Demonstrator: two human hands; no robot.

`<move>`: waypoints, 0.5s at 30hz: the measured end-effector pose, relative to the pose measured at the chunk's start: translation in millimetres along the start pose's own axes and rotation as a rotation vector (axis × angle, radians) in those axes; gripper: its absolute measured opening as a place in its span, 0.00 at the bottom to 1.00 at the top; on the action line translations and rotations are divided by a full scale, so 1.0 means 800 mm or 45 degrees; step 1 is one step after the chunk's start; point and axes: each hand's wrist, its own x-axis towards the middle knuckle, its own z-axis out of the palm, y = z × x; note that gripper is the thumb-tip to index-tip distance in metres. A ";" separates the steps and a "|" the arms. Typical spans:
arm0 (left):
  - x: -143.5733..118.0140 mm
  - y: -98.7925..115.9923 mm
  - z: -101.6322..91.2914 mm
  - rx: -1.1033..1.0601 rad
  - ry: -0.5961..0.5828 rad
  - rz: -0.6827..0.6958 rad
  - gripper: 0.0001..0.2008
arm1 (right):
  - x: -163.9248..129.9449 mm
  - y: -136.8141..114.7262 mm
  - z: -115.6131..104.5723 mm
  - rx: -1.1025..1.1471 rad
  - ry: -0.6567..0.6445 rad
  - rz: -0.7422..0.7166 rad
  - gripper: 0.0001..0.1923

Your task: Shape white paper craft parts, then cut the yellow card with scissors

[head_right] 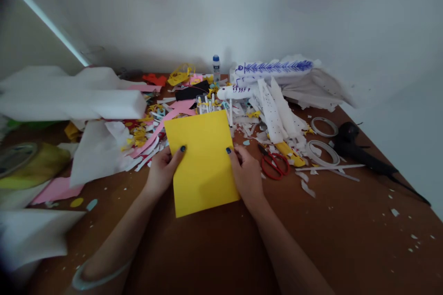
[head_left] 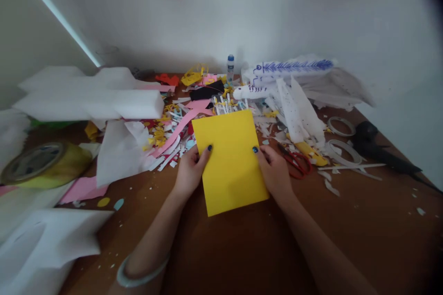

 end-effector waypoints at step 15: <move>0.006 -0.006 -0.008 0.060 0.402 0.184 0.18 | 0.000 0.000 0.005 0.387 -0.251 0.131 0.14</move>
